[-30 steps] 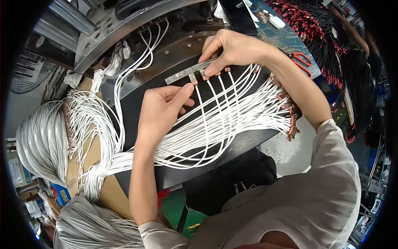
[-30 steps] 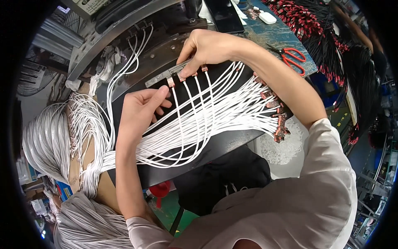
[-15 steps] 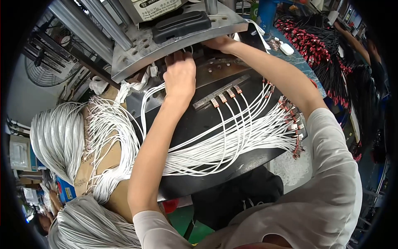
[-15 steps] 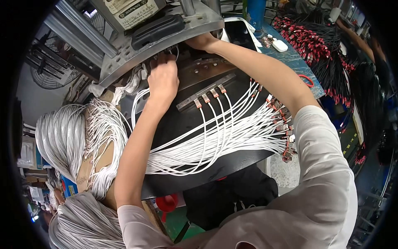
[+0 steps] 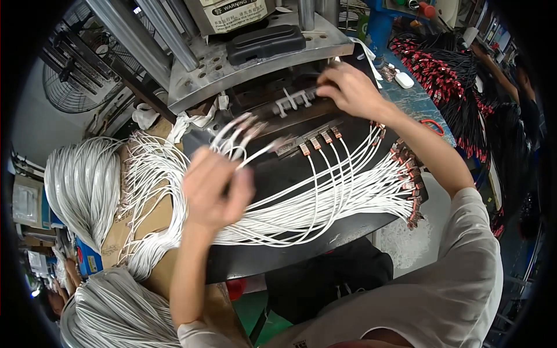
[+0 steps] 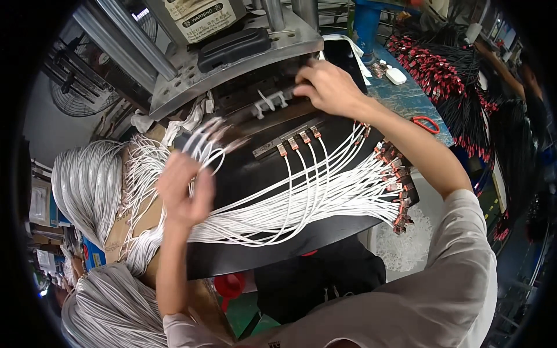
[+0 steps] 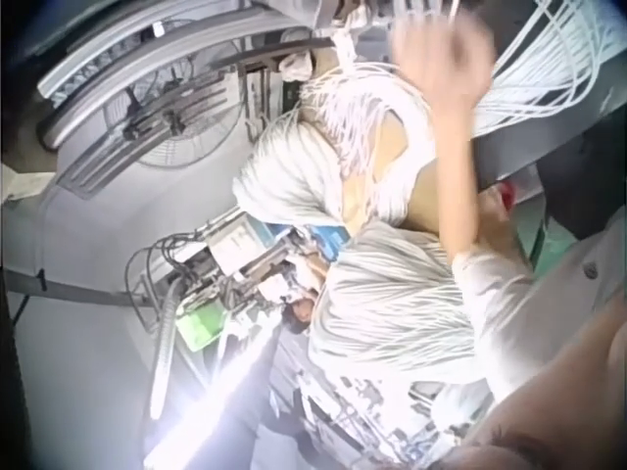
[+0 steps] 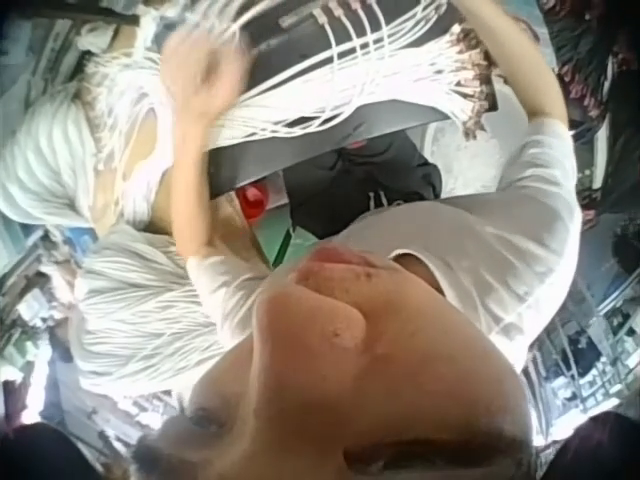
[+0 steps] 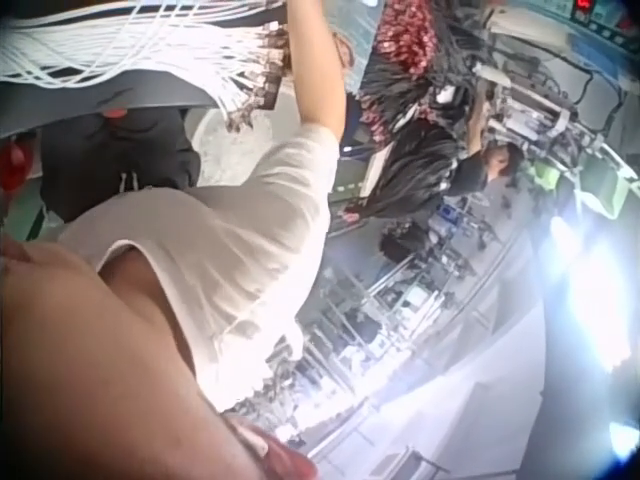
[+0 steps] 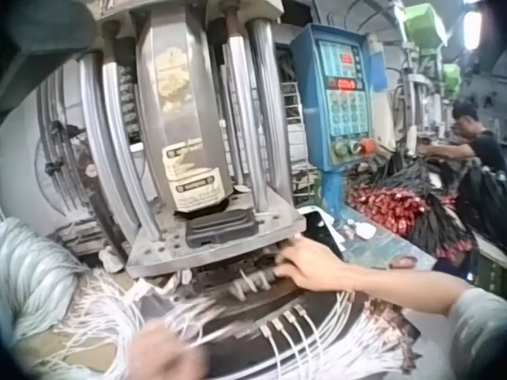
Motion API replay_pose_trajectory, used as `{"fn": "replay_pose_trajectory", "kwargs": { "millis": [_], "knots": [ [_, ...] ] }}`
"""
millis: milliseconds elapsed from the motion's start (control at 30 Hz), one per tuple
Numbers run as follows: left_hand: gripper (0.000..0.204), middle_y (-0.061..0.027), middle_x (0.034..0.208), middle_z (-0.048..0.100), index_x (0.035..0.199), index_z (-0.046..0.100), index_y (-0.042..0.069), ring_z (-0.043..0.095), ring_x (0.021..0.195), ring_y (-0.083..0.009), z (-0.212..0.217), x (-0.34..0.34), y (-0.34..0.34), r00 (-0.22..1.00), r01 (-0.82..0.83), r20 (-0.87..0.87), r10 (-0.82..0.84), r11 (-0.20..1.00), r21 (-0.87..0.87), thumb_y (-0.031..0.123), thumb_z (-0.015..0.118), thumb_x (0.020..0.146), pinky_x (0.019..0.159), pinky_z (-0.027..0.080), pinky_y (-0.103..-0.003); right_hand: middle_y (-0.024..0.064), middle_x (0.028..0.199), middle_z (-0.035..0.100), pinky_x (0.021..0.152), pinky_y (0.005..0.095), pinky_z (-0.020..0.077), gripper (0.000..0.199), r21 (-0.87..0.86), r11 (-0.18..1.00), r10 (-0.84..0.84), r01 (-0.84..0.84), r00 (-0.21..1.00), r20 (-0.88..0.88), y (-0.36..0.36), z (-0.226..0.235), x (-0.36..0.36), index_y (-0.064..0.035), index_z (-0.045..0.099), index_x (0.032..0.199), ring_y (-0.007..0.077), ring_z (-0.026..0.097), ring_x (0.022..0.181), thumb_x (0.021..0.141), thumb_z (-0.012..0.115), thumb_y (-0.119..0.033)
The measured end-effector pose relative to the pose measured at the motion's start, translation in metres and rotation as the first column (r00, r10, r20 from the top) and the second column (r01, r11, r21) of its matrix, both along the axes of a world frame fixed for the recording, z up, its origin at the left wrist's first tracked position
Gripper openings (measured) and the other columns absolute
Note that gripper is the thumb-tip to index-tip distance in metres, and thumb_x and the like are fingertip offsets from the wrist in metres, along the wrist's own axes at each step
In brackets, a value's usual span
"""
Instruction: The person loads white electrical cables into a crimping and connector assembly machine by hand.
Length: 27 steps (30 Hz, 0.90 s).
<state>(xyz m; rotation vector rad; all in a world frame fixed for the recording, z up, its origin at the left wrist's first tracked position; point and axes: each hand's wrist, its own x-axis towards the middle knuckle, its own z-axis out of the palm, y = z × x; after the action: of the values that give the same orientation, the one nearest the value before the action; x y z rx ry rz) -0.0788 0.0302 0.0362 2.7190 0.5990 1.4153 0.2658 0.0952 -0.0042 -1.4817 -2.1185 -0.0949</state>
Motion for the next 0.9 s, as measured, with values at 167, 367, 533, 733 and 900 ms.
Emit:
{"fn": "replay_pose_trajectory", "kwargs": {
  "millis": [167,367,533,733,900],
  "knots": [
    [0.035,-0.0197,0.11,0.065,0.122,0.06,-0.004,0.063,0.099,-0.0317,-0.023,-0.206,0.035,0.299,-0.945,-0.154,0.942,0.27,-0.186,0.015,0.062,0.093,0.086,0.05,-0.04,0.0172,0.101,0.067,0.084,0.0433,0.0506,0.023,-0.101,0.98,0.165,-0.169,0.985,-0.051,-0.024,0.006,-0.02,-0.0011,0.069,0.104,0.0362,0.063,0.096,0.089,0.068,-0.019],
    [0.039,-0.0177,0.122,0.06,0.12,0.061,0.001,0.055,0.115,-0.0351,0.0,-0.009,-0.044,0.818,-0.575,-0.176,0.548,0.787,-0.222,0.018,0.071,0.087,0.101,0.039,-0.045,0.0135,0.087,0.065,0.081,0.041,0.0497,0.025,-0.147,0.946,0.291,-0.289,0.957,-0.012,-0.019,0.037,-0.02,0.0006,0.069,0.103,0.0329,0.063,0.088,0.086,0.073,-0.017],
    [0.042,-0.0132,0.115,0.059,0.116,0.063,0.003,0.051,0.114,-0.0336,-0.016,0.045,-0.085,0.935,-0.309,-0.258,0.241,0.914,-0.263,0.025,0.074,0.082,0.097,0.038,-0.046,0.014,0.104,0.064,0.087,0.0402,0.0484,0.024,-0.458,0.842,0.307,-0.285,0.951,-0.028,-0.058,0.034,0.032,0.0021,0.066,0.107,0.0326,0.062,0.097,0.093,0.065,-0.017],
    [0.047,-0.0169,0.118,0.057,0.113,0.065,0.0,0.055,0.106,-0.034,-0.038,0.115,-0.083,0.896,-0.282,-0.428,0.114,0.892,-0.353,0.039,0.071,0.087,0.085,0.045,-0.049,0.0182,0.116,0.066,0.089,0.0381,0.0486,0.03,-0.487,0.863,0.237,-0.136,0.959,0.153,-0.062,0.019,0.001,0.0018,0.064,0.116,0.0312,0.064,0.103,0.098,0.058,-0.02],
    [0.038,-0.0172,0.098,0.06,0.091,0.065,-0.001,0.06,0.09,-0.0315,-0.029,0.126,-0.07,0.865,-0.364,-0.451,0.218,0.892,-0.266,0.036,0.069,0.088,0.07,0.049,-0.047,0.0129,0.113,0.064,0.094,0.037,0.0458,0.029,-0.65,0.667,0.197,-0.365,0.927,-0.319,-0.042,0.021,-0.014,0.0007,0.062,0.122,0.0239,0.06,0.104,0.099,0.056,-0.014]
  ]
}}
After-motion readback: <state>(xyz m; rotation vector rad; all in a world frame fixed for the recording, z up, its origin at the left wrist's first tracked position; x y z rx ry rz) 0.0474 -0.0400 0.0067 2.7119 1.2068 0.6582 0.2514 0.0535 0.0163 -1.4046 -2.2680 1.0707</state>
